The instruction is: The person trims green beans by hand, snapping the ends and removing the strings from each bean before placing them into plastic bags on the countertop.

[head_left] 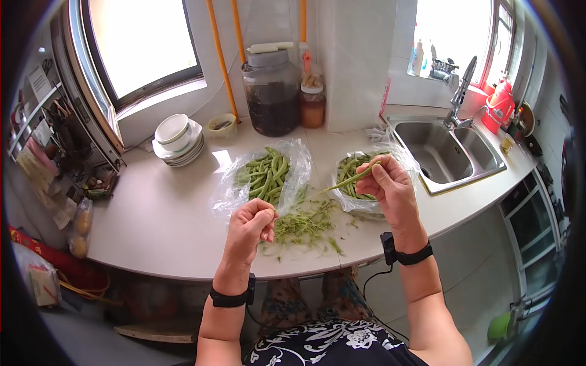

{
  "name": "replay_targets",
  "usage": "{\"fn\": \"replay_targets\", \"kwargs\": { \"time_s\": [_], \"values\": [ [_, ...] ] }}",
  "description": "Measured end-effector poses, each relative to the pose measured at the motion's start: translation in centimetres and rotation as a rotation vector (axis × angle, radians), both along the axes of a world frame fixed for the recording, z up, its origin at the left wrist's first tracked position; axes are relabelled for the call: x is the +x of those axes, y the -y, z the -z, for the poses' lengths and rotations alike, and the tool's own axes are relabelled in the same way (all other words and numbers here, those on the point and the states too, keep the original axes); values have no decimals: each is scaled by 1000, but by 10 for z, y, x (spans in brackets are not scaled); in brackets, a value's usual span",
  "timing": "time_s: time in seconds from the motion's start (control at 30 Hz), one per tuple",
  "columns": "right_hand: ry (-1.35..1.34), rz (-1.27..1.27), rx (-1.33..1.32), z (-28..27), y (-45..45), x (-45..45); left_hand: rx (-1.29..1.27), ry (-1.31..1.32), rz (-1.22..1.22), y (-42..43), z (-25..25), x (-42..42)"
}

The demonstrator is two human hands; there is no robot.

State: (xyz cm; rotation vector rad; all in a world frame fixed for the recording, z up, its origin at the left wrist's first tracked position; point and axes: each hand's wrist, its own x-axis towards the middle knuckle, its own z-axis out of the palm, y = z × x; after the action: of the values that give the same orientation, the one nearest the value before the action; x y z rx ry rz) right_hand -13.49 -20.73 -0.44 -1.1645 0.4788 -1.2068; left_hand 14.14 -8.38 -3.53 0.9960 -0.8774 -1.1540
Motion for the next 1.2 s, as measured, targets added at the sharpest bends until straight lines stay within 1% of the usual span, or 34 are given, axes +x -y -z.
{"fn": "replay_targets", "kwargs": {
  "time_s": [0.07, 0.1, 0.17, 0.2, 0.27, 0.3, 0.4, 0.43, 0.5, 0.53, 0.6, 0.63, 0.7, 0.87, 0.93, 0.97, 1.03, 1.07, 1.13, 1.17, 1.2],
  "values": [
    [82, 46, 22, 9, -3, -6, 31, 55, -62, -3, 2, -4],
    [81, 45, 26, 14, -2, -11, 34, 55, -62, -4, 5, -1],
    [131, 179, 12, 27, 3, -28, 79, 380, -135, -7, 11, 8],
    [114, 170, 28, 30, 1, -32, 87, 379, -136, -8, 11, 6],
    [66, 182, 60, 40, -8, -31, -91, 1426, -166, -11, 11, -3],
    [23, 195, 80, 43, -14, -27, -66, 1425, -166, -11, 14, -7],
    [-23, 173, 130, 62, -31, -18, -103, 1621, -153, -11, 21, -19],
    [-43, 174, 160, 69, -34, -16, -95, 1627, -155, -13, 20, -24],
    [-45, 152, 188, 75, -41, -12, -82, 1315, -155, -19, 15, -36],
    [-70, 119, 175, 74, -44, -10, -78, 1315, -148, -19, 15, -44],
    [-105, 66, 153, 67, -49, -4, -165, 1174, -215, -18, 15, -58],
    [-107, 64, 157, 63, -50, -3, -160, 1172, -214, -16, 16, -64],
    [-150, 35, 104, 57, -51, 2, -286, 1178, -232, -11, 15, -71],
    [-212, 45, 26, 55, -47, 7, -323, 1162, -218, -7, 13, -75],
    [-263, 88, -113, 59, -44, 8, -344, 1183, -226, -7, 12, -76],
    [-263, 88, -113, 58, -44, 9, -340, 1202, -222, -8, 12, -77],
    [-574, 300, -424, 58, -45, 9, -337, 1219, -215, -9, 13, -79],
    [-577, 306, -421, 55, -45, 10, -331, 1239, -219, -9, 13, -79],
    [-782, 431, -813, 44, -48, 10, -337, 1257, -208, -8, 15, -80],
    [-786, 447, -807, 39, -53, 12, -377, 1289, -243, -6, 17, -79],
    [-907, 515, -975, 34, -59, 14, -421, 1323, -277, -4, 17, -77]
  ]
}}
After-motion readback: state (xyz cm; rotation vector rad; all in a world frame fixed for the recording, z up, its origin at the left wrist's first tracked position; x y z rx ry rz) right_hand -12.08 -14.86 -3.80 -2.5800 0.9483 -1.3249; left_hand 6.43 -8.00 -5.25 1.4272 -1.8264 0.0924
